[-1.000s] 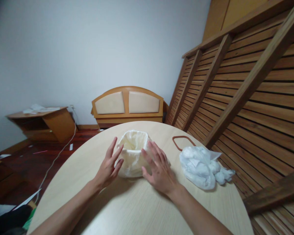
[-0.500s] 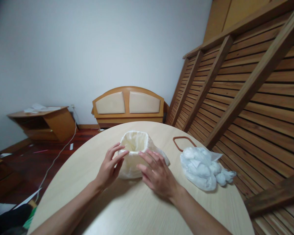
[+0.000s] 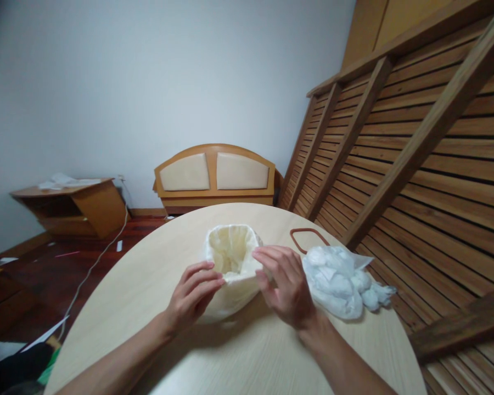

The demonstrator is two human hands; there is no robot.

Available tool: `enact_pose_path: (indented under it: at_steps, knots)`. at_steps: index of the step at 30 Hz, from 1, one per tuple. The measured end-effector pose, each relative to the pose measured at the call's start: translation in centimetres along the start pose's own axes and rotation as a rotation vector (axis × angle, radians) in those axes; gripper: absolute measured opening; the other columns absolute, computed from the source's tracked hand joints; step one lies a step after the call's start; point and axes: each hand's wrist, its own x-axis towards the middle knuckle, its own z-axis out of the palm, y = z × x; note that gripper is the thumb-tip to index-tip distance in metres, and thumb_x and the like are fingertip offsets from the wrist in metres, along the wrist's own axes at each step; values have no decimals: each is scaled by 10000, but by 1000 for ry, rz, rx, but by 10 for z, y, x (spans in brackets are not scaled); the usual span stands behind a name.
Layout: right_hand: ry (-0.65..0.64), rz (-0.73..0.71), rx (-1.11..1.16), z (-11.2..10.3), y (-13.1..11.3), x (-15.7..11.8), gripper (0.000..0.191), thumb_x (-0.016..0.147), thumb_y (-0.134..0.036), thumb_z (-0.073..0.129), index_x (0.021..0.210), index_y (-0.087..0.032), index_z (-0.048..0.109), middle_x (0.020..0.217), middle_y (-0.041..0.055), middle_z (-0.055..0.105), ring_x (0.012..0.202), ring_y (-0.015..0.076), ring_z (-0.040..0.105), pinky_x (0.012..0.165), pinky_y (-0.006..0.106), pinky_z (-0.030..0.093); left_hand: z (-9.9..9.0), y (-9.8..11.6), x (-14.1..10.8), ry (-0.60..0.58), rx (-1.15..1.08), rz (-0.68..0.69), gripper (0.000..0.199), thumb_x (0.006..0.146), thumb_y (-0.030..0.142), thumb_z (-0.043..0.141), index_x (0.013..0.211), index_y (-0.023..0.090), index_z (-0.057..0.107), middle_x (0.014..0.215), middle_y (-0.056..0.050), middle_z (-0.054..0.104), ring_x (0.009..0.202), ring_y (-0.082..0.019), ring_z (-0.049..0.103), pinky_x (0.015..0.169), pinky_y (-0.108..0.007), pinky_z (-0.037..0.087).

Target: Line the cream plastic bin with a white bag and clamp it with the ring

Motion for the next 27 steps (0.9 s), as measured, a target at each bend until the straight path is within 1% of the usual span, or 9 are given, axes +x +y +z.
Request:
enact_pose_path:
  at_steps: [3, 7, 12, 17, 20, 22, 23, 25, 27]
  knots:
    - [81, 41, -60, -11, 9, 6, 307, 901, -77, 597, 1186, -185, 639, 1072, 103, 697, 1041, 260, 633, 917, 439, 500, -3, 4, 1, -97, -25, 150, 259, 1027, 157, 449, 1165, 146, 667, 1007, -78, 754, 1130, -200, 631, 990, -359, 566]
    - [97, 45, -102, -18, 12, 10, 338, 877, -89, 661, 1189, -216, 656, 1078, 91, 698, 1034, 264, 639, 922, 450, 510, -5, 13, 8, -218, -34, 313, 317, 1048, 147, 377, 1163, 129, 672, 993, -56, 777, 1082, -180, 671, 1015, -322, 553]
    - [9, 68, -89, -19, 11, 11, 350, 897, -147, 674, 1234, -238, 655, 1107, 87, 710, 1030, 266, 649, 898, 457, 518, -2, 21, 13, -243, -82, 376, 252, 1019, 151, 464, 1106, 125, 699, 999, -47, 784, 1008, -187, 690, 1001, -310, 548]
    - [-99, 87, -53, -19, 13, 9, 221, 925, -138, 645, 1122, -227, 690, 978, 53, 740, 909, 224, 662, 810, 402, 519, 4, 22, 12, -284, -73, 405, 192, 981, 148, 541, 1070, 146, 712, 1011, -43, 777, 1017, -168, 676, 1026, -300, 505]
    - [-120, 75, -43, -20, 12, 8, 188, 937, -115, 623, 1083, -211, 694, 927, 43, 746, 839, 202, 653, 765, 374, 497, 5, 22, 9, -249, -41, 416, 141, 952, 205, 606, 1038, 203, 717, 1027, -10, 772, 1043, -153, 659, 1091, -301, 439]
    - [-133, 45, -40, -19, 9, 8, 177, 938, -119, 628, 1081, -199, 695, 927, 46, 748, 824, 200, 647, 749, 365, 478, 4, 23, 6, -170, -27, 390, 155, 916, 279, 653, 1050, 229, 712, 1063, -10, 763, 1109, -165, 633, 1123, -320, 408]
    - [-141, 27, -37, -19, 6, 9, 171, 939, -121, 630, 1080, -194, 695, 925, 46, 750, 820, 199, 644, 741, 361, 468, 2, 23, 5, -119, -20, 346, 197, 898, 296, 666, 1080, 231, 704, 1109, -26, 749, 1164, -181, 608, 1127, -337, 406]
    - [-161, -14, -26, -17, -1, 10, 165, 945, -126, 626, 1081, -187, 697, 926, 45, 752, 819, 197, 640, 731, 353, 448, 0, 24, 4, -24, -24, 199, 330, 879, 265, 667, 1204, 210, 656, 1271, -83, 676, 1283, -223, 537, 1121, -380, 418]
    - [-173, -56, -12, -15, -11, 11, 169, 955, -130, 612, 1089, -182, 701, 919, 43, 753, 817, 194, 636, 727, 345, 435, -2, 25, 6, 14, -66, 28, 497, 884, 194, 632, 1372, 182, 536, 1447, -144, 535, 1377, -261, 458, 1116, -423, 429]
